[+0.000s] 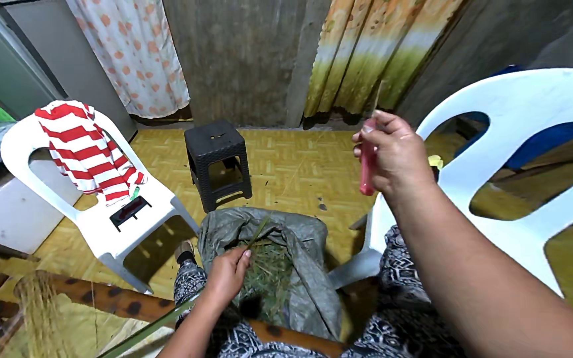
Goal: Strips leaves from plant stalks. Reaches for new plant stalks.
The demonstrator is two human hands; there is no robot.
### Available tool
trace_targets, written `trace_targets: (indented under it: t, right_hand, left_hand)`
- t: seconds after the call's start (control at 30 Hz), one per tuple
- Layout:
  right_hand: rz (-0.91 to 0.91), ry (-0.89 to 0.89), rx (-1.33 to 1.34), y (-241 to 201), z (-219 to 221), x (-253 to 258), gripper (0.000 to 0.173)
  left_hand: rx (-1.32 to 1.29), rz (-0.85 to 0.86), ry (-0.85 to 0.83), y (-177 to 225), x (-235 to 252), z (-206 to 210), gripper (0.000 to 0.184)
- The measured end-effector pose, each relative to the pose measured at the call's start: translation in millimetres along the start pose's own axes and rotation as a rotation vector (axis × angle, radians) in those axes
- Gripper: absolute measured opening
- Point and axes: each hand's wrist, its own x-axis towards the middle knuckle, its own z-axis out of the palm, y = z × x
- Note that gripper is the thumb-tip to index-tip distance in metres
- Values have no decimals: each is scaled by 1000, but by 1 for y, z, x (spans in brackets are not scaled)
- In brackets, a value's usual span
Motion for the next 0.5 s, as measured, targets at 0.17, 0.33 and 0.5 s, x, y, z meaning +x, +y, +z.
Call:
trace_targets:
  t: [0.17,0.33,0.5]
  right_hand:
    - [116,-327,-208,26,23,-74,40]
    - [279,-446,-194,57,47,-121,39]
    - [353,-399,-181,69,58,-129,36]
  left_hand:
    - [179,43,166,4,7,9,36]
    - [301,101,281,2,10,18,33]
    - [351,128,360,-2,13,23,32]
